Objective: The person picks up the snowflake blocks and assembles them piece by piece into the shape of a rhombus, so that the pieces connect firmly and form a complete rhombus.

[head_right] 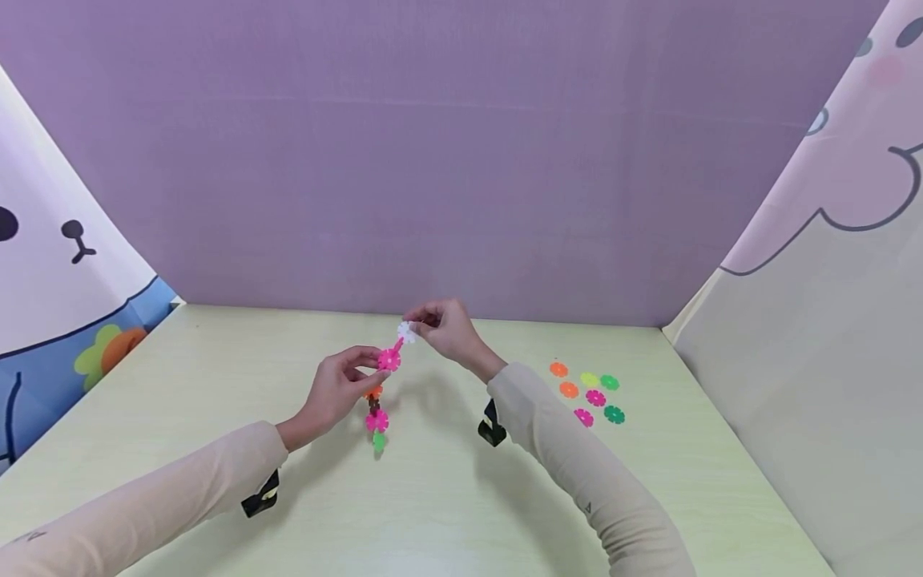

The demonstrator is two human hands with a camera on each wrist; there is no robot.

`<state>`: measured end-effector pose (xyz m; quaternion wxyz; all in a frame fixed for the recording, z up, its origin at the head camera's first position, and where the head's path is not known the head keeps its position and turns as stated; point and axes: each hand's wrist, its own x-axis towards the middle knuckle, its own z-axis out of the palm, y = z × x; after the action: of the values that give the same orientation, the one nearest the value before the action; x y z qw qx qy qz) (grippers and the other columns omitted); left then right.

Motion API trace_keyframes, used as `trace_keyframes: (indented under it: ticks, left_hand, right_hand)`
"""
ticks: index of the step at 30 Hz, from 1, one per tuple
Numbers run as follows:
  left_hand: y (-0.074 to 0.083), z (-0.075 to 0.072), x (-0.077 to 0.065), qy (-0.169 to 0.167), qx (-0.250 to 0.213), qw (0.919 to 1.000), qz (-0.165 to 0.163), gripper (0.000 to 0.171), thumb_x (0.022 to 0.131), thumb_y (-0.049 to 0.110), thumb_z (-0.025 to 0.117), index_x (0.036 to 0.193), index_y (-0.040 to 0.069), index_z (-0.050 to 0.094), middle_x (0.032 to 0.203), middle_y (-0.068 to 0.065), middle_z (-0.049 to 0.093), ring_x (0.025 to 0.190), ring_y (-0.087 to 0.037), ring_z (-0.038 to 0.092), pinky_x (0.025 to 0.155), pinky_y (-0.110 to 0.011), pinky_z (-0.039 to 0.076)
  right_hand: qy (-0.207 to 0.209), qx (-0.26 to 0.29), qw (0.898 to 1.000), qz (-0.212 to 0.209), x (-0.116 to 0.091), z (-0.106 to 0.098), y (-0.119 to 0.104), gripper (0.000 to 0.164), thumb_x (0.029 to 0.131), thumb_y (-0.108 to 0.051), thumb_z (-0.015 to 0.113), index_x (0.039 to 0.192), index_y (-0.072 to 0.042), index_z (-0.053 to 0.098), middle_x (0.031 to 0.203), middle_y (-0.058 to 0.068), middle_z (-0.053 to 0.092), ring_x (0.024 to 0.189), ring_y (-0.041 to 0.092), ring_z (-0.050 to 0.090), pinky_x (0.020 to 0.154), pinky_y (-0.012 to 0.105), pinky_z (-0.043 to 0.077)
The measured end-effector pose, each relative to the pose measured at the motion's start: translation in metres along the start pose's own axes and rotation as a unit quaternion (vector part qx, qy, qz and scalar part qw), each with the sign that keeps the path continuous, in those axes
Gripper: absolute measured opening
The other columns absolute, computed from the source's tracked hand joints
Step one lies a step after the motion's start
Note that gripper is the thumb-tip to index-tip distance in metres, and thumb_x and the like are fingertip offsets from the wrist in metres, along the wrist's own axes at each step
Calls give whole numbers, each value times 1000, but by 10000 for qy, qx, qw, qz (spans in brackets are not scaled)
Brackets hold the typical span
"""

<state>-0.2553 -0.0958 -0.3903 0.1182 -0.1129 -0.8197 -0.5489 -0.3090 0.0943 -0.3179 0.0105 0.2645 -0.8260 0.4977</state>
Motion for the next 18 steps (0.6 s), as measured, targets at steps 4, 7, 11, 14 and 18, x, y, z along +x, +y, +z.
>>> trace_keyframes:
  ticks: [4,7,11,14,18]
  left_hand:
    - [1,0,0,-19,36,10000,-1,27,78,17,72,102,11,65,92,-7,70,61,-14,60,56,-21,51]
    - [3,0,0,-30,94,10000,1,27,78,17,72,103,12,65,91,-7,70,60,-14,60,56,-21,51]
    - [4,0,-1,-53,133,9999,-1,27,78,17,73,103,12,65,91,-6,70,61,-14,60,56,-21,51]
    - [5,-1,-1,-86,128,9999,-23,26,78,16,72,103,13,65,91,-6,70,60,-15,59,56,-22,51]
    - [5,-2,0,-100,130,9999,-32,27,77,16,73,103,13,65,92,-5,69,59,-15,58,55,-22,51]
  right_hand:
    - [-61,20,10000,-46,0,-1,0,14,86,-1,59,96,1,68,92,14,68,67,13,55,60,22,49]
    - [-87,-23,9999,-91,0,-1,0,14,86,-1,59,96,0,69,92,14,68,66,15,53,57,19,46]
    - [-80,-48,9999,-102,0,-1,1,14,86,-1,59,95,0,69,92,14,68,66,19,52,56,18,44]
    - [-85,-7,9999,-116,0,-1,2,13,85,0,59,95,0,69,93,14,68,66,18,53,56,18,45]
    - [-76,41,9999,-118,-1,0,2,14,86,0,59,95,1,69,95,16,68,66,12,54,58,18,46]
